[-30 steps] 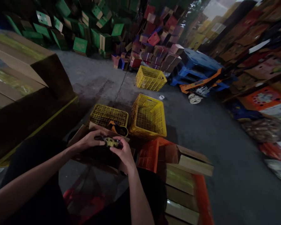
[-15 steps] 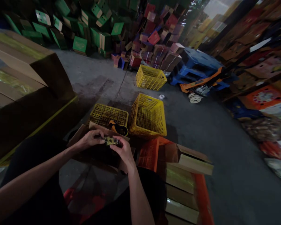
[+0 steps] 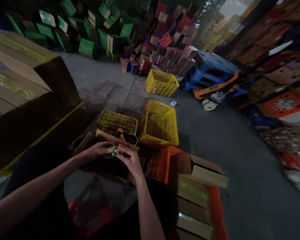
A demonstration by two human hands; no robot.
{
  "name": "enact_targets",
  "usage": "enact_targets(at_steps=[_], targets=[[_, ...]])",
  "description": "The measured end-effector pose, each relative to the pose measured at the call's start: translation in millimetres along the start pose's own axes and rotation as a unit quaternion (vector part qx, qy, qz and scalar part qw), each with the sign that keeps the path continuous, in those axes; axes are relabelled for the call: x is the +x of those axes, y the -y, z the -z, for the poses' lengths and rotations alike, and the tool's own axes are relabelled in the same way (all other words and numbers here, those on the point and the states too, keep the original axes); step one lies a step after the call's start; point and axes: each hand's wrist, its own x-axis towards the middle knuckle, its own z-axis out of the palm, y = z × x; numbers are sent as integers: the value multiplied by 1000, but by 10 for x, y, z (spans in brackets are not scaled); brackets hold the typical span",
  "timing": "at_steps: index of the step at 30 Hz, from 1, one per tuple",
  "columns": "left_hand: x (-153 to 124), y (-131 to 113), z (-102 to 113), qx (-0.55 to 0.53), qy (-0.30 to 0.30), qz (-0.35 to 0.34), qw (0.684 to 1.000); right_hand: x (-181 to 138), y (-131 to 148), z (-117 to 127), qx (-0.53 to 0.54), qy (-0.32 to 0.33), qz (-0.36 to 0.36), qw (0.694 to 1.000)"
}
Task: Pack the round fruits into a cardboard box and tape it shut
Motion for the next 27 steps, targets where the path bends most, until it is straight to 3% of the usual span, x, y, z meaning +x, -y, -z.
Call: enact_targets(at_steps=[6, 11, 15, 22, 27], targets=[[36, 23, 100, 87, -44, -94, 991, -4, 38, 10, 30, 21, -21, 999], [34, -25, 109, 129, 12, -120, 984, -28, -19, 2, 49, 13, -63, 997], [55, -17, 81, 146, 10, -166, 975, -41, -45, 6, 55, 28, -74, 995], [76, 31, 41, 167, -7, -91, 982, -52, -16, 19, 0, 18, -56, 998], [67, 0, 50, 189, -20, -118, 975, -28, 5, -4, 39, 24, -23, 999]])
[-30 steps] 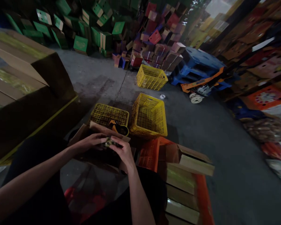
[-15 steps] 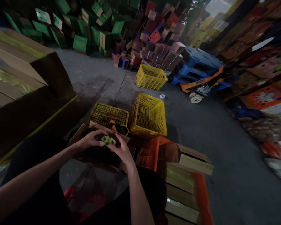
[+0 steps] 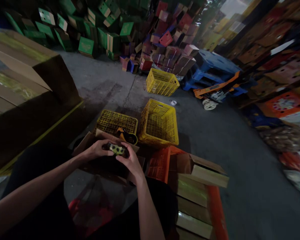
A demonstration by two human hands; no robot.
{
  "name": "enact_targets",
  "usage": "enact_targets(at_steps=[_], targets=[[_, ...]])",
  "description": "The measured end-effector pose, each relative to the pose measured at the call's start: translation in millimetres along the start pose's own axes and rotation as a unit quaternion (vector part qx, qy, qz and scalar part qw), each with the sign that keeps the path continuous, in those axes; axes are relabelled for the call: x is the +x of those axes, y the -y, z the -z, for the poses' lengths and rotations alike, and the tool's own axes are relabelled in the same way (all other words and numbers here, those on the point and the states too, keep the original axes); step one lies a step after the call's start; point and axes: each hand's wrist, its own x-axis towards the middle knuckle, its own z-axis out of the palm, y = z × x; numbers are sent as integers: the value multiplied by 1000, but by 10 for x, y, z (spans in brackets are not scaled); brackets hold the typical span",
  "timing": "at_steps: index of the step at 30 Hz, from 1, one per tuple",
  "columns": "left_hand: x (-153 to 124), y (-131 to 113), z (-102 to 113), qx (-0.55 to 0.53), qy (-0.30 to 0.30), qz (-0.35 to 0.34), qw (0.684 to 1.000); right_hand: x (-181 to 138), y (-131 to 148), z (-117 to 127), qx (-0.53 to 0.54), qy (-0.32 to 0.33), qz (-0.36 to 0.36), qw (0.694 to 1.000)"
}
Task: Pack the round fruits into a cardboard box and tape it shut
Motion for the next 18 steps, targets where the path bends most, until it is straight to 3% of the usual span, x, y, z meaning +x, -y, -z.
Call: enact_targets(at_steps=[8, 14, 18], targets=[[-38, -107, 4, 22, 42, -52, 998, -5, -40, 45, -71, 41, -15, 997], [-48, -89, -49, 198, -13, -128, 972, -16, -16, 44, -81, 36, 3, 996], [-31, -11, -113, 260, -43, -177, 948, -13, -16, 29, -82, 8, 27, 996]])
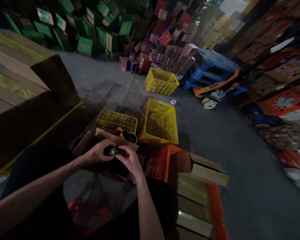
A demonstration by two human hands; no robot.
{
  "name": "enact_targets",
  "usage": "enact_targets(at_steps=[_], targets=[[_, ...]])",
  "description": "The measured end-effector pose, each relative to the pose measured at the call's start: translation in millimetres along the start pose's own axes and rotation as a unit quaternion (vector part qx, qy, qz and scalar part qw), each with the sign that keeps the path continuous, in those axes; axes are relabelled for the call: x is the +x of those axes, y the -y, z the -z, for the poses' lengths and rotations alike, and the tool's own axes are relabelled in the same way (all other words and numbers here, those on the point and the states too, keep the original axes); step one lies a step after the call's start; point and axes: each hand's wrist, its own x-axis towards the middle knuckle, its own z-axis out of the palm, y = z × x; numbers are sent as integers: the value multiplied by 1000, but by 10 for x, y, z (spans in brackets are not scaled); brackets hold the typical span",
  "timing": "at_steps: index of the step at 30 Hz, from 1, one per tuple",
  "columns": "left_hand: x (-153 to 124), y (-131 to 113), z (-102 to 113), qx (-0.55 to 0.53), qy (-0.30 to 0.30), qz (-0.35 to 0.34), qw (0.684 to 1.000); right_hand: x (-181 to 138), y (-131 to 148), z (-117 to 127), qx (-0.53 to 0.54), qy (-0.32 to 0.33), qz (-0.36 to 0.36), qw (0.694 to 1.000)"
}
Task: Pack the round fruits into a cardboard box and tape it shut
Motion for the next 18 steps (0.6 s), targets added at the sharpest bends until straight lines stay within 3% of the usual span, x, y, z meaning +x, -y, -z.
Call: enact_targets(at_steps=[4, 12, 18], targets=[[-6, -41, -7, 27, 4, -23, 999, -7, 15, -42, -22, -20, 34, 999], [-42, -88, 30, 39, 33, -34, 998, -9, 13, -52, 10, -23, 17, 1000], [-2, -69, 114, -29, 37, 13, 999, -22, -47, -18, 208, -83, -36, 974]])
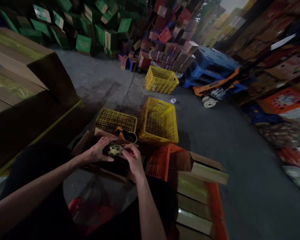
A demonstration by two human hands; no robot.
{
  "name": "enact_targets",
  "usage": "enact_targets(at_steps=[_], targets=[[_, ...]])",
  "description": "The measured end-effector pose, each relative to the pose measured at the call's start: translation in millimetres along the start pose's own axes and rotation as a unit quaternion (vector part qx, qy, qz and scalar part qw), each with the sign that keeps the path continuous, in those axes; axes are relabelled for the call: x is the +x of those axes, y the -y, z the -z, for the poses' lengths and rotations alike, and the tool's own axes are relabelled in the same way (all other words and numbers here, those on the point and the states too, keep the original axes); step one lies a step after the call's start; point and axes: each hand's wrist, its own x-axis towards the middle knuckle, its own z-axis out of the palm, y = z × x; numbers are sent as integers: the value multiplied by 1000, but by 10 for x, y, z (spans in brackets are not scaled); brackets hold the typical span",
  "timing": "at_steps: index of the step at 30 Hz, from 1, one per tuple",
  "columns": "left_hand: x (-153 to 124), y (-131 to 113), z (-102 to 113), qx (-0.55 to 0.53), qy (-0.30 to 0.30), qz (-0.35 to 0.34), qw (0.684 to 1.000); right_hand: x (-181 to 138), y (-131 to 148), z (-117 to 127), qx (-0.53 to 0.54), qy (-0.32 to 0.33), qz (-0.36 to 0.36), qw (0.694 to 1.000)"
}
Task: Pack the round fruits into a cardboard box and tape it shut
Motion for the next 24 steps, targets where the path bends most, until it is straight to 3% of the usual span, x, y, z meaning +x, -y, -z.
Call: enact_targets(at_steps=[3, 6, 10, 15, 24], targets=[[18, -40, 40, -125, 36, 34, 991, -2, 19, 13, 65, -26, -5, 998], [16, -38, 45, -187, 35, 66, 979, 1, 69, 18, 51, -30, -4, 998], [4, 39, 33, -129, -28, 92, 987, 2, 126, 2, -27, 30, 11, 999], [13, 79, 31, -71, -53, 49, 995, 22, 52, -8, -85, 48, -8, 995], [-56, -48, 112, -232, 40, 95, 967, 0, -30, -79, -113, 4, 6, 994]])
